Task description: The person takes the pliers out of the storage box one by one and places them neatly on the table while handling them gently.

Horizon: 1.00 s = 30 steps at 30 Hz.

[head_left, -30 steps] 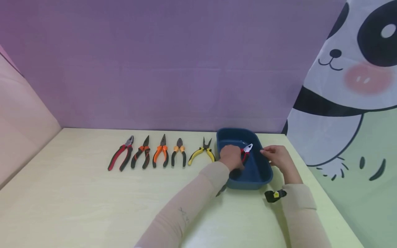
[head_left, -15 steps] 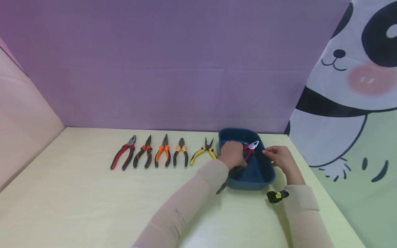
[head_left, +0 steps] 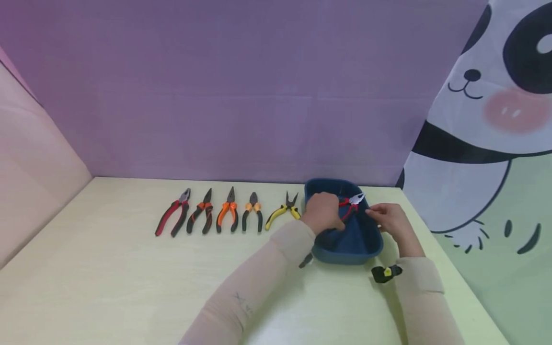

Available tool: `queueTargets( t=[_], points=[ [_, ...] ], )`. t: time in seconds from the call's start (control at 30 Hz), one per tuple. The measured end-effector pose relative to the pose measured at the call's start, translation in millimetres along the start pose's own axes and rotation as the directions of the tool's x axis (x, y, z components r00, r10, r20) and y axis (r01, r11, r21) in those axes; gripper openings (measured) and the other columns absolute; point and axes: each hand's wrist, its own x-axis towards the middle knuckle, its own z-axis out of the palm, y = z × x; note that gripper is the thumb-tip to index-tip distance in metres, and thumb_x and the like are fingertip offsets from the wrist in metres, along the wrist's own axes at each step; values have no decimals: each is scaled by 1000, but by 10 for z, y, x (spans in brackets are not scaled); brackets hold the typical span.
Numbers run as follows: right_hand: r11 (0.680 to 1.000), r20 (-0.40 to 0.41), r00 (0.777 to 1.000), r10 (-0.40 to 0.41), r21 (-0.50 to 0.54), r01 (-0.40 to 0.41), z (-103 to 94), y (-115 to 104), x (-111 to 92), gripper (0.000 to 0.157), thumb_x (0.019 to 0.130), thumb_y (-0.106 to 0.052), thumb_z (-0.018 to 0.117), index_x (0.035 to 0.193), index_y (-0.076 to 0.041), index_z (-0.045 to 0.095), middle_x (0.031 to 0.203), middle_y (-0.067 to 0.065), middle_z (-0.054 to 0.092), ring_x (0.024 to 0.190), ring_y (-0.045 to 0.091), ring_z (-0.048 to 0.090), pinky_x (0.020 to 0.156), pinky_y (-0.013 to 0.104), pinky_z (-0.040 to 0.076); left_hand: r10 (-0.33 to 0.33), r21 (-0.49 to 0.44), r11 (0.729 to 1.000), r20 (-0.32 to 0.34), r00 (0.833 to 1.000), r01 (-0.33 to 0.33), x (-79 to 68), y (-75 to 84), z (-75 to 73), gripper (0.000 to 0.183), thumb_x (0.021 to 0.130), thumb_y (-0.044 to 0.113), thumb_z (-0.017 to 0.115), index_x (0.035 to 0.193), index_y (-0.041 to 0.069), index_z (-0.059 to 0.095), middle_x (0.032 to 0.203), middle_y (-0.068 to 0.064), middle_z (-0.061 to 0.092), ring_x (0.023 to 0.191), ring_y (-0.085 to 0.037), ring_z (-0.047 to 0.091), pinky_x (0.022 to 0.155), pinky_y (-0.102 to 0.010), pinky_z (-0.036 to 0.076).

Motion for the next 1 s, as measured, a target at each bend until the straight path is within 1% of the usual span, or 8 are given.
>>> queueTargets(
  t=[0.13, 0.33, 0.4, 0.5, 0.63, 0.7, 0.87, 1.0],
  points=[
    [1000, 1, 1000, -1, 10, 1, -1, 14, 0, 39, 94, -19, 55, 114, 14, 57, 96, 19, 68, 68, 4, 57, 59, 26, 52, 19, 24, 1000, -8, 1000, -19, -40, 9, -48, 42, 68, 49, 79, 89, 15, 66, 82, 6, 62, 75, -12, 52, 68, -26, 43],
    [1000, 1, 1000, -5, 11, 5, -3, 19, 7, 40, 94, -20, 56, 114, 15, 56, 96, 21, 68, 69, 4, 58, 59, 26, 53, -13, -6, 1000, 35, 999, 13, -105, -13, -129, 43, 69, 49, 79, 92, 16, 65, 82, 6, 60, 75, -12, 52, 63, -24, 43],
    [1000, -1, 1000, -7, 5, 7, -3, 22, 14, 39, 94, -20, 56, 114, 15, 56, 97, 21, 67, 69, 4, 58, 60, 27, 53, -18, -11, 1000, 39, 999, 18, -127, -40, -156, 42, 70, 49, 78, 90, 16, 64, 81, 6, 60, 74, -12, 52, 61, -24, 43],
    [1000, 5, 1000, 3, 0, -3, -4, 24, 20, 39, 95, -20, 55, 114, 14, 56, 99, 22, 66, 70, 5, 58, 61, 27, 53, -14, -6, 1000, 37, 999, 14, -166, -99, -180, 40, 71, 50, 77, 85, 15, 63, 78, 6, 60, 71, -12, 54, 59, -25, 43],
    [1000, 14, 1000, 10, -4, -10, 2, 36, 31, 40, 95, -21, 54, 116, 13, 56, 102, 23, 66, 72, 6, 59, 63, 28, 54, -11, 10, 1000, 30, 999, 10, -202, -212, -164, 41, 71, 51, 76, 80, 14, 61, 76, 5, 58, 69, -12, 53, 59, -26, 43],
    [1000, 16, 1000, 2, -7, -2, 4, 46, 35, 40, 95, -21, 54, 116, 13, 56, 103, 24, 66, 73, 7, 60, 63, 29, 54, -11, 23, 1000, 32, 999, 11, -218, -271, -161, 41, 72, 51, 76, 80, 14, 60, 76, 4, 58, 71, -12, 53, 60, -26, 42],
    [999, 18, 1000, -14, -29, 15, -13, 74, 29, 40, 95, -21, 54, 115, 14, 56, 103, 26, 65, 75, 10, 61, 63, 31, 54, -37, 19, 999, 51, 998, 36, -260, -411, -166, 43, 72, 52, 75, 82, 13, 60, 80, 3, 57, 75, -13, 52, 61, -27, 44],
    [999, 15, 1000, -17, -43, 17, -39, 93, 28, 41, 96, -22, 54, 116, 14, 56, 104, 27, 64, 76, 12, 62, 64, 31, 54, -49, 5, 999, 35, 998, 49, -301, -530, -185, 42, 72, 50, 76, 84, 13, 60, 82, 3, 58, 76, -12, 53, 63, -27, 44]
  ],
)
